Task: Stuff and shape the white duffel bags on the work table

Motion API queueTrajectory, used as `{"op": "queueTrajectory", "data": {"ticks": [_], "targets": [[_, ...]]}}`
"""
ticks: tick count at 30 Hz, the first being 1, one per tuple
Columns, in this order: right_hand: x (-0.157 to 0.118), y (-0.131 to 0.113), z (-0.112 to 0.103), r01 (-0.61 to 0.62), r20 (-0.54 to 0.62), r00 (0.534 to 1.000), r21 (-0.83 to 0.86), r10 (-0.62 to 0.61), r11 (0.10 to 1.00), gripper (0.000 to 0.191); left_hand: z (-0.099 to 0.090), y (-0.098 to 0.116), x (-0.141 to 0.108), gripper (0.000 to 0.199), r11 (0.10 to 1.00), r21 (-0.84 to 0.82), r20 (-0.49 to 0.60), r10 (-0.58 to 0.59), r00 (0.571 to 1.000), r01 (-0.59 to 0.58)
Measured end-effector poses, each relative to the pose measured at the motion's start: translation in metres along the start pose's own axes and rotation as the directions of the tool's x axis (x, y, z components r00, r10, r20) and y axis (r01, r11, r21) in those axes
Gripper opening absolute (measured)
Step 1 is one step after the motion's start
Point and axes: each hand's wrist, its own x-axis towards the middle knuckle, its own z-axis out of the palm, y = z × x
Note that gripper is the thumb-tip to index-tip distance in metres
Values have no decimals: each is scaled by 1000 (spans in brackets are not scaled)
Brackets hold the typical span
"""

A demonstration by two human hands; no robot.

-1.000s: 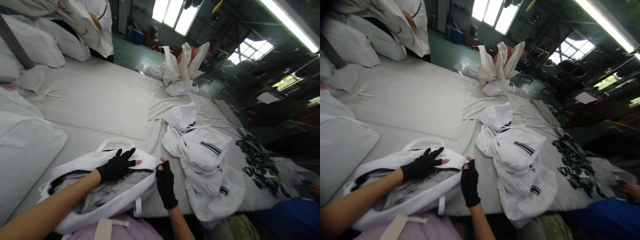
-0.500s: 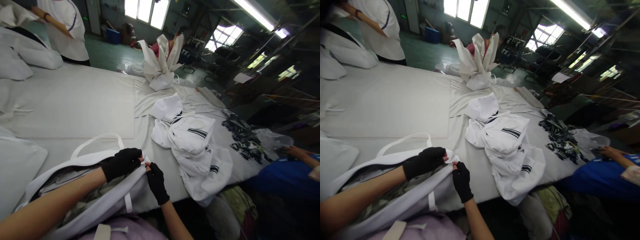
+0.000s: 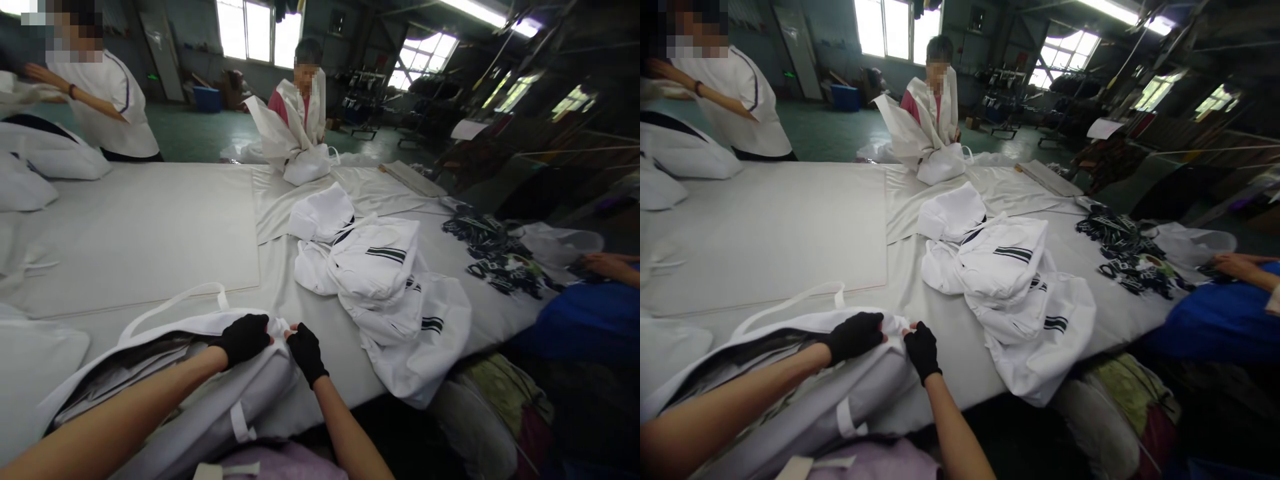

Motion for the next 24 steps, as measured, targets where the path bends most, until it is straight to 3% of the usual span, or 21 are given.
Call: {"op": "queueTrajectory", "data": {"ticks": [7, 14, 19, 24], "targets": [[5, -3, 3, 68, 36, 997, -9, -68, 998, 20, -8, -3, 1, 19, 1000, 18, 40, 2, 999, -3], [9, -6, 0, 102, 49, 994, -24, -101, 994, 10, -5, -3, -5, 44, 991, 126, 88, -58, 994, 47], [10, -9, 7, 113, 25, 993, 8, -114, 994, 11, -3, 3, -12, 58, 991, 124, 21, -56, 998, 53], [13, -12, 16, 89, -20, 996, -1, -89, 996, 21, -9, 6, -9, 45, 991, 111, -30, -76, 997, 79]]}}
